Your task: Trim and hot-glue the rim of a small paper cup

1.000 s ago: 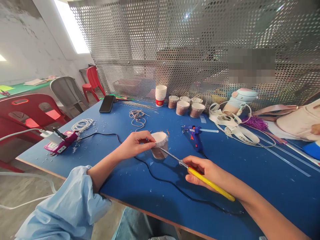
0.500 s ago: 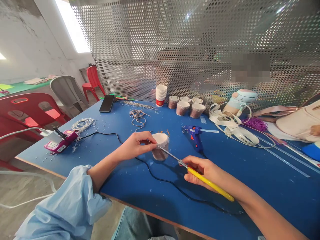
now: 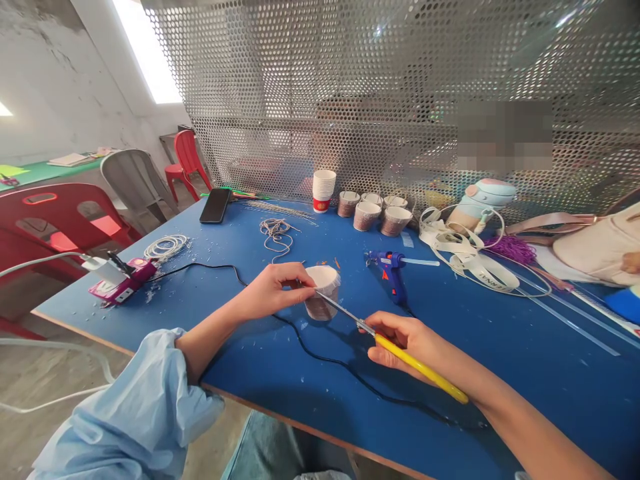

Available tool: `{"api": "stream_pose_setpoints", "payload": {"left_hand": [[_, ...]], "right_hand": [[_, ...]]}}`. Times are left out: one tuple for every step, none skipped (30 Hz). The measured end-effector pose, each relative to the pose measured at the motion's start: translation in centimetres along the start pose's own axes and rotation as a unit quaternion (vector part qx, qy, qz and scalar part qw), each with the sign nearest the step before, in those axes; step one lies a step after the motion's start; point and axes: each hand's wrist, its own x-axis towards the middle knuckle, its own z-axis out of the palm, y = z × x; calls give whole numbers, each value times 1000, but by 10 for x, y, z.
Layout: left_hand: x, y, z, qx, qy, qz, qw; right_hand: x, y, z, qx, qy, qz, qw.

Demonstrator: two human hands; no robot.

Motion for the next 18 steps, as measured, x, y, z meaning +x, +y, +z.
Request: {"api": "stream_pose_setpoints", "payload": {"left_hand": [[0, 0, 0, 1, 1, 0, 1000], [0, 0, 0, 3, 3, 1, 1000], [-1, -1, 0, 5, 4, 1, 1000], [-1, -1, 0, 6, 5, 1, 1000], [-1, -1, 0, 7, 7, 2, 1000], [-1, -2, 1, 7, 9, 2, 1000], [-1, -2, 1, 7, 10, 1, 1000], [-1, -2, 1, 7, 11, 0, 1000], [-1, -3, 2, 7, 12, -1, 1000], [-1, -3, 2, 7, 13, -1, 1000], [-1, -3, 2, 7, 13, -1, 1000], [-1, -2, 2, 6, 13, -1, 1000], [-1, -2, 2, 5, 13, 0, 1000], [0, -2, 1, 4, 12, 0, 1000], [0, -1, 0, 2, 9, 0, 1000], [0, -1, 0, -1, 3, 0, 1000], [0, -1, -1, -4, -4, 1, 1000], [0, -1, -2, -5, -11, 2, 1000]], "right_hand": [[0, 1, 0, -2, 1, 0, 1000], [0, 2, 0, -5, 3, -1, 1000], [0, 3, 0, -7, 5, -3, 1000], [1, 4, 0, -8, 8, -7, 1000], [1, 5, 0, -9, 10, -10, 1000], [1, 5, 0, -11, 14, -13, 1000], [1, 6, 1, -13, 17, -15, 1000], [2, 7, 1, -14, 21, -15, 1000], [2, 7, 1, -15, 24, -15, 999], [2, 7, 2, -17, 26, -15, 999], [2, 7, 2, -17, 29, -14, 999], [2, 7, 2, -17, 31, -14, 999], [2, 7, 3, -17, 33, -15, 999], [3, 6, 3, -16, 33, -17, 999], [3, 6, 3, -15, 32, -18, 999], [3, 5, 3, -13, 30, -20, 999], [2, 3, 3, -10, 28, -20, 999], [2, 2, 2, -7, 25, -18, 999]]}}
